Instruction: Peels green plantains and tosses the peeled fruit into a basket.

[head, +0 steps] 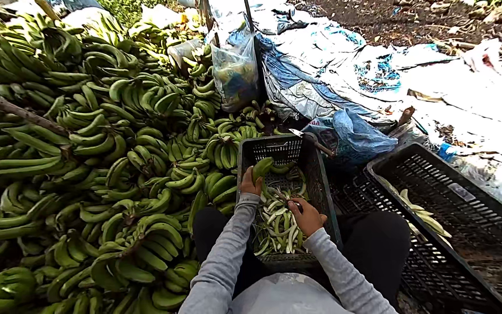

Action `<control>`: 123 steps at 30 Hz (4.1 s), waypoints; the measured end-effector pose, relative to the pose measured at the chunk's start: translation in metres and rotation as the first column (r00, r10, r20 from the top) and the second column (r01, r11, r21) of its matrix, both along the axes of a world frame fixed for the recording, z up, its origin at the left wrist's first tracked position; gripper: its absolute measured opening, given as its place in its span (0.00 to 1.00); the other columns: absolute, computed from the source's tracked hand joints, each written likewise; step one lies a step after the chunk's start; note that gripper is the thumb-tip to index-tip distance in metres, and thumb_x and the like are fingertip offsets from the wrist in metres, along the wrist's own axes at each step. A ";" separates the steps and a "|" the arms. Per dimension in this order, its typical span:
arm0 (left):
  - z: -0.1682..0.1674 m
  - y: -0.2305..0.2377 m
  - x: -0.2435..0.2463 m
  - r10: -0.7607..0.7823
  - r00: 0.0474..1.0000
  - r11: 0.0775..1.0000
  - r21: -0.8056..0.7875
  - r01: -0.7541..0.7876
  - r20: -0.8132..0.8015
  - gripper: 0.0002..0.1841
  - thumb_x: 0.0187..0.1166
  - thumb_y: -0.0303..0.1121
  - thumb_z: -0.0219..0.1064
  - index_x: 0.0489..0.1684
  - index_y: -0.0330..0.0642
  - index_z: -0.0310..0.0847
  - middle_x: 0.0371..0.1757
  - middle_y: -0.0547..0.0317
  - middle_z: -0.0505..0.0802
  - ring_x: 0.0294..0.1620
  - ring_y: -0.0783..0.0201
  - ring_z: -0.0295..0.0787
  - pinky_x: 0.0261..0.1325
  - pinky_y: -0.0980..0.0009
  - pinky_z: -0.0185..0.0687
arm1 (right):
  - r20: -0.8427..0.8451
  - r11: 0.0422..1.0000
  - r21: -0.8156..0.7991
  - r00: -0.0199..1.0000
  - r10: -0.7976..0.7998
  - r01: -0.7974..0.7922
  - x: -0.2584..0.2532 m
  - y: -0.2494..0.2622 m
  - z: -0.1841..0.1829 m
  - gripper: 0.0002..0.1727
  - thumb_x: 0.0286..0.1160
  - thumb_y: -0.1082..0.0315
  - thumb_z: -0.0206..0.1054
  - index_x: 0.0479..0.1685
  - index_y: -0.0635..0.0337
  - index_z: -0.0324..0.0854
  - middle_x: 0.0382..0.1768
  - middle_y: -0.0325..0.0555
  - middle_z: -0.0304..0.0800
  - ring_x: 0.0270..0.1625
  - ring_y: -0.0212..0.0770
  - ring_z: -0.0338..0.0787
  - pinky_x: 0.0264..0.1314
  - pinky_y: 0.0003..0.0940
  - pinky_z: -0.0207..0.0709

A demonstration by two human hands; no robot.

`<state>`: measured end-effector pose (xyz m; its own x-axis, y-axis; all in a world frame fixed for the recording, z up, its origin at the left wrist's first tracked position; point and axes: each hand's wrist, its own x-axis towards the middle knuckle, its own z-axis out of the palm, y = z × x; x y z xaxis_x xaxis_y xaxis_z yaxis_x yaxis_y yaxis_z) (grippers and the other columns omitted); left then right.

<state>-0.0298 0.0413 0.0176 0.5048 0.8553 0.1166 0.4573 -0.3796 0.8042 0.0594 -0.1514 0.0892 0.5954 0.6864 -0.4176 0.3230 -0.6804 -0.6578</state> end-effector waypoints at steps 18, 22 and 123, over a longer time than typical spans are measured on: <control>0.035 -0.029 0.023 -0.037 0.983 0.636 -0.754 0.164 0.182 0.24 0.97 0.39 0.31 0.83 0.37 0.58 0.50 0.51 0.85 0.40 0.66 0.83 0.45 0.70 0.81 | 0.155 0.988 0.132 0.983 -0.102 0.082 0.029 0.048 -0.027 0.25 0.90 0.50 0.57 0.79 0.50 0.79 0.72 0.61 0.84 0.80 0.67 0.74 0.79 0.75 0.52; 0.039 -0.049 0.003 -0.072 0.984 0.458 -0.872 0.175 0.160 0.26 0.97 0.46 0.30 0.85 0.42 0.54 0.38 0.50 0.84 0.25 0.61 0.82 0.30 0.65 0.82 | 0.418 0.955 0.288 0.889 -0.185 0.064 0.099 0.094 -0.004 0.24 0.86 0.49 0.64 0.74 0.49 0.83 0.71 0.66 0.82 0.80 0.72 0.71 0.76 0.77 0.54; 0.003 0.012 0.159 0.195 0.981 0.432 -0.899 -0.079 0.007 0.23 0.95 0.34 0.49 0.82 0.27 0.63 0.76 0.29 0.77 0.66 0.46 0.83 0.66 0.58 0.78 | -0.531 0.647 -0.490 0.789 0.311 -0.585 0.040 0.046 -0.142 0.38 0.95 0.45 0.41 0.77 0.75 0.74 0.80 0.73 0.73 0.86 0.68 0.69 0.87 0.68 0.56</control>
